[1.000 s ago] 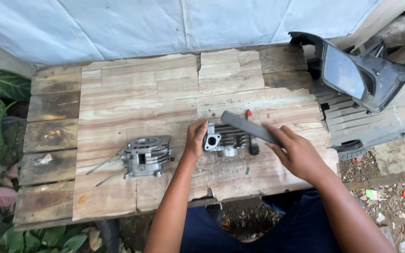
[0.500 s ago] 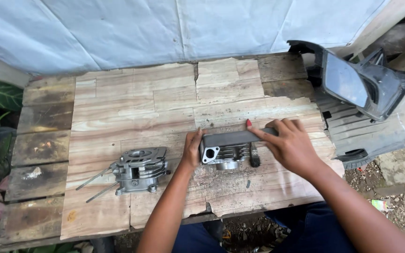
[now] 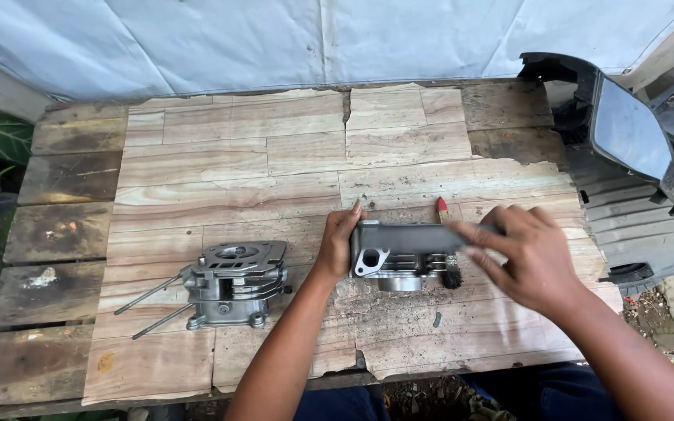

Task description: Using a metal file to smooth and reshape the edges of an engine cylinder component.

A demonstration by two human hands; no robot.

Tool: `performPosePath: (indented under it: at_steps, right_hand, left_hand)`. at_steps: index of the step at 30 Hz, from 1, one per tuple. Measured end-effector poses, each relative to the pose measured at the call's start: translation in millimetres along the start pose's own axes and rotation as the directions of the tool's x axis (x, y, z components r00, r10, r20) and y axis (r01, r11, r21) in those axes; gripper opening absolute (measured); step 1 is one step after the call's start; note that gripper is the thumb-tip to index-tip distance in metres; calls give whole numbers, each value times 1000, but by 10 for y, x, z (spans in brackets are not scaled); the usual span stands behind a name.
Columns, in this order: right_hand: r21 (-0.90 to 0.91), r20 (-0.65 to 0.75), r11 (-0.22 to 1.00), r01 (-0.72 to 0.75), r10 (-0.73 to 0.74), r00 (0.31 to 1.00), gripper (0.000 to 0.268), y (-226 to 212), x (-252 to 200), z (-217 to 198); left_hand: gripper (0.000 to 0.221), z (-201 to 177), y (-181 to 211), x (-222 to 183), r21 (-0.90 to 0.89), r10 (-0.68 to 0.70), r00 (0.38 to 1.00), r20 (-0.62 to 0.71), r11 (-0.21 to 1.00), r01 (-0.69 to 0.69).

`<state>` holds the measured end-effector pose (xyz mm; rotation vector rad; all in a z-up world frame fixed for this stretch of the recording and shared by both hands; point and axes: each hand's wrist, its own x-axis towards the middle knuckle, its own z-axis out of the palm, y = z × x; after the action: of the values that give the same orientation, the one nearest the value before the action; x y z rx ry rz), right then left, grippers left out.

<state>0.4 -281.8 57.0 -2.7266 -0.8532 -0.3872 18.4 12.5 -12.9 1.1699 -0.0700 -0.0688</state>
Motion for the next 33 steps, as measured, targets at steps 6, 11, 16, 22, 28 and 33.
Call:
performPosePath:
  at_steps: [6,11,16,22,28,33]
  right_hand:
    - [65,-9,993,94,-93,996,32,-383,120,-123]
    - [35,-59,998,56,-54,997,33,-304,91,5]
    - [56,-47,993,106,-103,994,29,-420,126,-12]
    - [82,-30,991,110,-108,994,29,-414,85,0]
    - [7,-37,1000,-5,5,999,33,-279,60,78]
    - [-42,-39,996,-75,74,997,36,-227,106,-69]
  left_hand:
    - [34,-471,-758,135,571,459,849,263,635,-521]
    - [41,-49,51,-1,63,70,997,33,995,-72]
    - [43,-136,-82,49,35,88,996,31,995,-89]
    - [42,-191,-197,41,10,26,1000,3,1000,-26]
    - [42,-104,-55,41,-9,23,999,30,1000,-22]
    - [38,13,34,-23,57,45,999,6,997,-45]
